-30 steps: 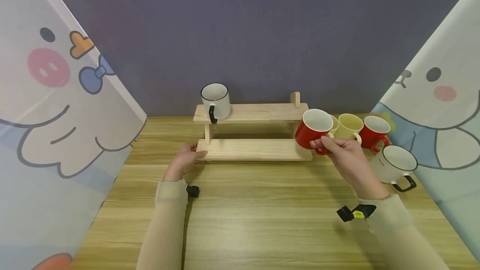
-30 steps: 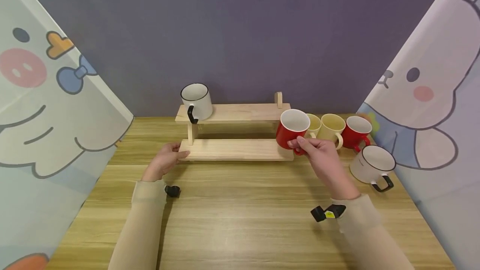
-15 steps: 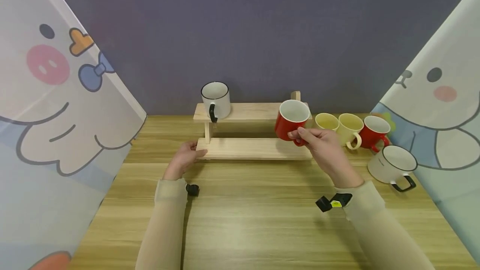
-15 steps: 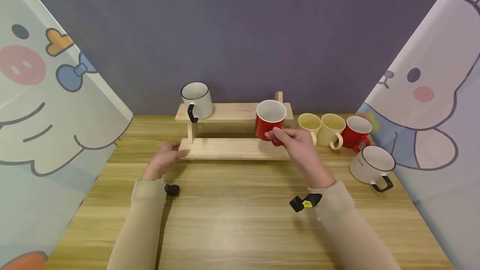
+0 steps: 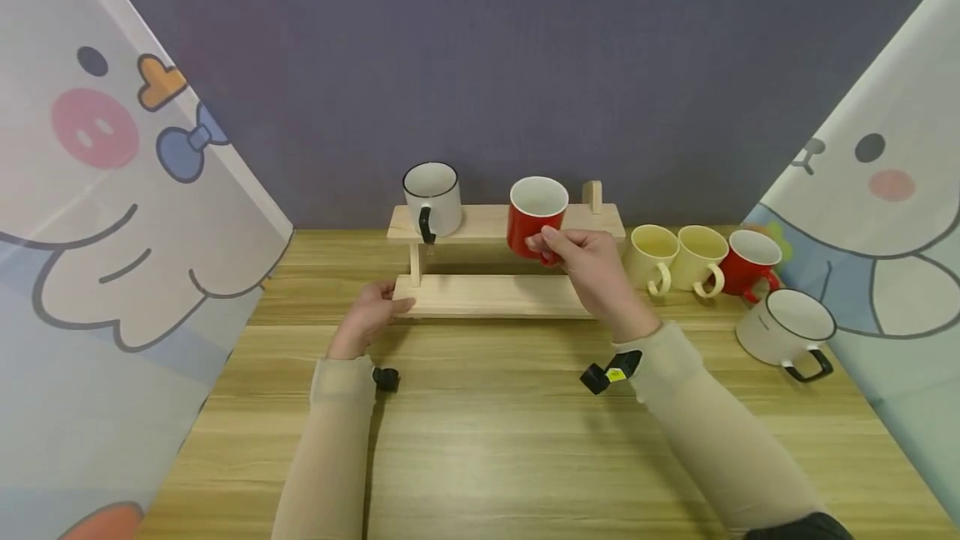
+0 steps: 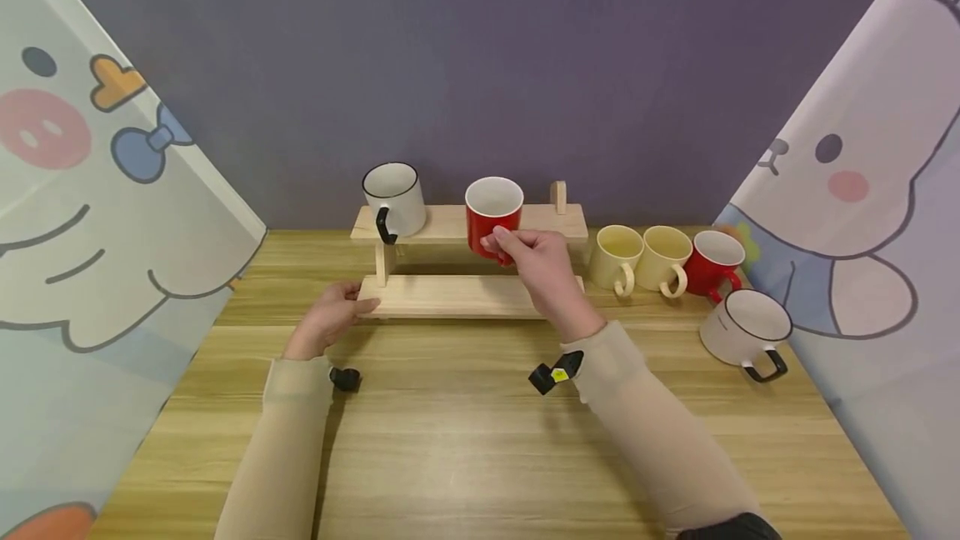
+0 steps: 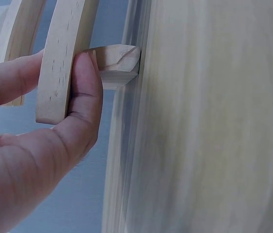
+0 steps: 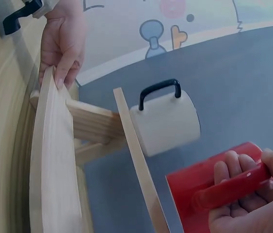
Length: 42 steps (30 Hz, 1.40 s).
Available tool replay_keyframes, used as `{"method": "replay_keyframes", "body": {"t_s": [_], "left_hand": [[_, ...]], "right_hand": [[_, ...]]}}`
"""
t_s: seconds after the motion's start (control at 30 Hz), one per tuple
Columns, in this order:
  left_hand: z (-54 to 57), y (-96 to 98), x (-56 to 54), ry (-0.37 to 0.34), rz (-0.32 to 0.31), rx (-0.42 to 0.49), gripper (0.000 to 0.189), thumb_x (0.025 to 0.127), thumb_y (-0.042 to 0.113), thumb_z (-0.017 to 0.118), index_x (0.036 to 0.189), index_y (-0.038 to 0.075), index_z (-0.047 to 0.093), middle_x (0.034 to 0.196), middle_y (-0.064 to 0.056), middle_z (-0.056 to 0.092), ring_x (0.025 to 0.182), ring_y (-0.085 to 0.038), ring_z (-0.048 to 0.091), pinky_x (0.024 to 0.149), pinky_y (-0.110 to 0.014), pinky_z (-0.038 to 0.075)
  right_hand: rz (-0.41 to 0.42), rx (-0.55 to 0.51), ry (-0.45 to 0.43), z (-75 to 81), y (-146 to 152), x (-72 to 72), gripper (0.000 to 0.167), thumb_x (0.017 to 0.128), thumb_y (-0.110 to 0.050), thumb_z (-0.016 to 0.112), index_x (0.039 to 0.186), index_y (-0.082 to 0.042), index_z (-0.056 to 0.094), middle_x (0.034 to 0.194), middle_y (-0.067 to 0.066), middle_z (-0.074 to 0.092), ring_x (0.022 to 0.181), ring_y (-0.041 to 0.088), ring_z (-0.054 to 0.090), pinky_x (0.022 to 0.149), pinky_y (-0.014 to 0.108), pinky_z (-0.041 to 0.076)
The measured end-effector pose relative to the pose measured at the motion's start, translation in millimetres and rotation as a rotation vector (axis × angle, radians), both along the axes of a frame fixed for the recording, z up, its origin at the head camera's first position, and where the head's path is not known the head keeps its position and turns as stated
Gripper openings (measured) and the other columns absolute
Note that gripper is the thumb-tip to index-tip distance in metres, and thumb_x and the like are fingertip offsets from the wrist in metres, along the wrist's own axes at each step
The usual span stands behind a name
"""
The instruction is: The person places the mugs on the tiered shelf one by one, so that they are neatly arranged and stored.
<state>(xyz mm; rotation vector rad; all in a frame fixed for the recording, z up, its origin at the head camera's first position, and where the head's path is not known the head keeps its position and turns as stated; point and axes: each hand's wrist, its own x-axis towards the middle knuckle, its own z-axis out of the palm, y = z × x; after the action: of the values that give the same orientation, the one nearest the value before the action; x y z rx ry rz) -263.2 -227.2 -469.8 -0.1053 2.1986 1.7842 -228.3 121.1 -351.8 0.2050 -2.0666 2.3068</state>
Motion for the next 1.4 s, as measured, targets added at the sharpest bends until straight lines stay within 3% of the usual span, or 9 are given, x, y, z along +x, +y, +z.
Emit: {"method": "replay_keyframes", "body": {"t_s": [0.3,0.57,0.77,1.1,1.33,1.4], "left_hand": [[1.6,1.0,0.6,-0.007,-0.007,0.002,0.066,0.102,0.011,0.064,0.152,-0.014,0.029,0.135,-0.026,0.050,0.110,-0.029,0.057,0.099,-0.047,0.046],[0.6,0.7,1.7,-0.011,0.003,-0.012,0.063,0.101,0.010,0.065,0.150,-0.014,0.033,0.130,-0.024,0.054,0.106,-0.027,0.059,0.095,-0.043,0.049],[0.8,0.5,1.5,-0.008,-0.001,-0.009,0.063,0.102,0.011,0.065,0.150,-0.013,0.033,0.131,-0.024,0.054,0.108,-0.027,0.058,0.098,-0.045,0.048],[3.8,1.2,0.6,0.000,0.004,-0.012,0.059,0.101,0.010,0.065,0.147,-0.014,0.037,0.125,-0.023,0.057,0.104,-0.026,0.060,0.094,-0.043,0.050],[5.3,1.8,1.3,-0.004,0.006,-0.016,0.060,0.102,0.010,0.065,0.148,-0.015,0.036,0.125,-0.023,0.056,0.103,-0.026,0.059,0.097,-0.049,0.047],[10.0,3.2,3.7,-0.009,-0.005,-0.007,0.060,0.102,0.009,0.063,0.148,-0.016,0.033,0.127,-0.024,0.054,0.104,-0.027,0.058,0.099,-0.052,0.045]], "right_hand": [[-0.072,0.037,-0.034,6.4,-30,-24.3,0.032,0.100,-0.021,0.070,0.111,0.009,0.074,0.096,0.012,0.075,0.097,0.022,0.063,0.085,0.034,0.048],[-0.130,-0.029,-0.067,1.3,-58,-42.4,0.030,0.099,-0.021,0.070,0.107,0.007,0.076,0.098,0.013,0.075,0.101,0.022,0.065,0.089,0.034,0.049],[-0.161,0.003,-0.063,-3.6,-70,-52.1,0.030,0.099,-0.024,0.072,0.106,0.005,0.078,0.101,0.013,0.075,0.107,0.020,0.062,0.094,0.035,0.048],[-0.152,0.095,-0.063,-6.0,-74,-57.1,0.032,0.097,-0.028,0.074,0.109,0.001,0.079,0.105,0.009,0.074,0.106,0.022,0.059,0.095,0.039,0.050],[-0.120,0.108,-0.057,-6.5,-70,-59.9,0.034,0.096,-0.028,0.076,0.106,0.004,0.078,0.102,0.011,0.075,0.102,0.021,0.061,0.089,0.036,0.051],[-0.110,0.107,-0.052,-6.9,-68,-60.9,0.034,0.096,-0.028,0.076,0.106,0.005,0.078,0.101,0.013,0.075,0.101,0.020,0.062,0.086,0.034,0.051]]}}
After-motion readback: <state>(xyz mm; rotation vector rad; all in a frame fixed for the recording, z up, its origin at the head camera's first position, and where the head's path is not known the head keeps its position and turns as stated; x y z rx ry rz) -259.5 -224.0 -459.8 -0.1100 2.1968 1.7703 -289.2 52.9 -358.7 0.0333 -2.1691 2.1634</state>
